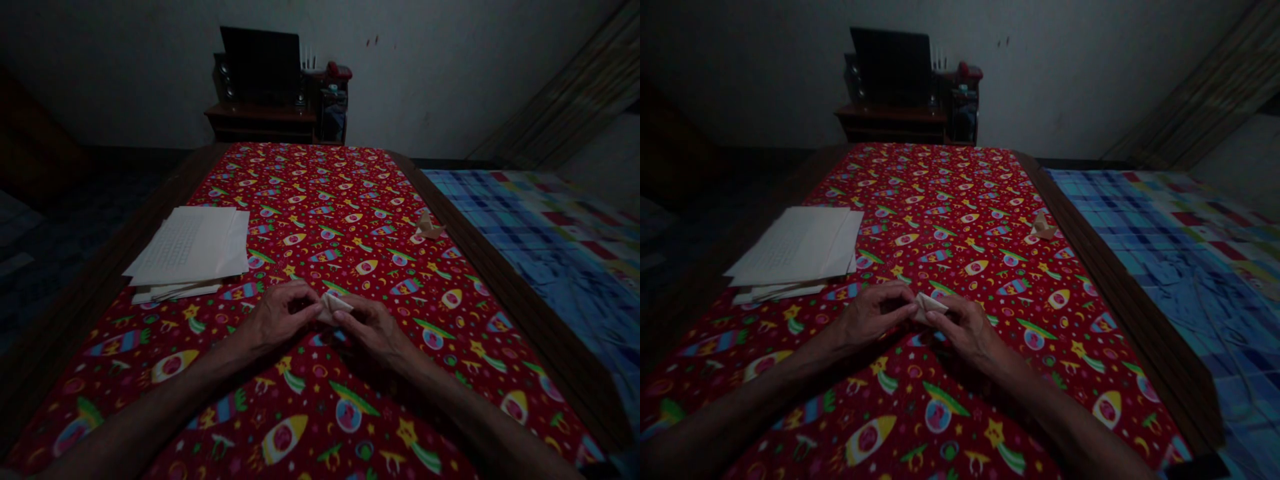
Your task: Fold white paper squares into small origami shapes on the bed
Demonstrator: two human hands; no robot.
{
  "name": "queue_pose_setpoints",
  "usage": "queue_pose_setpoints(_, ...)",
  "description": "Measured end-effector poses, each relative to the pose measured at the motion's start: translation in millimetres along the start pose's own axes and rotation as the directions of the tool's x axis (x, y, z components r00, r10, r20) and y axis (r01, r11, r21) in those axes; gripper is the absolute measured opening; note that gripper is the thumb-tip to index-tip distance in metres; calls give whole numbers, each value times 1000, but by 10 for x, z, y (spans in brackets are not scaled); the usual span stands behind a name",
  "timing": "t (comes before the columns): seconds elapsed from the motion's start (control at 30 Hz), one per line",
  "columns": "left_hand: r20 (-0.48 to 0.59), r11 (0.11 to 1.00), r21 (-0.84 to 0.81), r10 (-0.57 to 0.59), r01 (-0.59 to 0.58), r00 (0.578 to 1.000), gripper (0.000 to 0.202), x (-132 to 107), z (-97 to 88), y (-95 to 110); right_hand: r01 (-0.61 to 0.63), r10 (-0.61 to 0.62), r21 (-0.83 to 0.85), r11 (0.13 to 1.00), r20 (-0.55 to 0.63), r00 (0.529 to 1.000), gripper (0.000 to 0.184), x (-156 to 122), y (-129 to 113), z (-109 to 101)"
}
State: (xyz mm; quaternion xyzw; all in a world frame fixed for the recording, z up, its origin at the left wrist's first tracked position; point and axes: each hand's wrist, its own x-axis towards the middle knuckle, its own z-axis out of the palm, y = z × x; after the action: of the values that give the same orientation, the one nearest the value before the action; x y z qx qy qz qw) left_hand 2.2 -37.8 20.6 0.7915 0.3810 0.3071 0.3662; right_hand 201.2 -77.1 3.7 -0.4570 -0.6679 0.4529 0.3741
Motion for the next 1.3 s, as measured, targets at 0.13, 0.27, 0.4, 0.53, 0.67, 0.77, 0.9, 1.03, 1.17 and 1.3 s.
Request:
queue_pose_setpoints(0.13,-2,994,109,7,-6,1000,14,-6,23,-36,48,-57,-100,994,-91,994,23,60,42,-44)
queue_pose_setpoints(0.27,21,992,121,24,-27,999,13,-11,26,-41,81,-87,-159,984,-33,996,13,88,61,-4)
queue_pose_setpoints(0.4,0,995,103,-3,3,1000,15,-5,4,-3,22,-23,-15,1000,-83,996,25,82,64,37)
queue_pose_setpoints(0.53,-4,996,67,-51,51,999,15,-4,20,0,32,-31,25,999,-35,999,30,79,64,25)
queue_pose_setpoints(0.67,-35,999,12,-52,53,998,14,-8,71,-29,50,-50,-5,999,-14,999,23,106,59,35)
queue_pose_setpoints(0.77,5,999,13,-36,36,999,20,-2,82,-29,10,-8,27,1000,-78,997,18,138,32,58)
queue_pose_setpoints(0.9,27,999,51,-7,6,1000,24,11,72,0,-6,9,22,1000,-132,991,18,168,-9,60)
queue_pose_setpoints(1.03,-16,996,85,27,-26,999,21,15,78,27,43,-50,-50,998,-160,986,14,169,5,48)
queue_pose_setpoints(1.17,-43,993,108,53,-48,998,18,10,78,50,106,-124,-107,989,-176,976,10,152,46,53)
queue_pose_setpoints(1.3,-35,992,118,42,-38,998,17,1,80,51,93,-115,-140,986,-157,981,11,140,39,53)
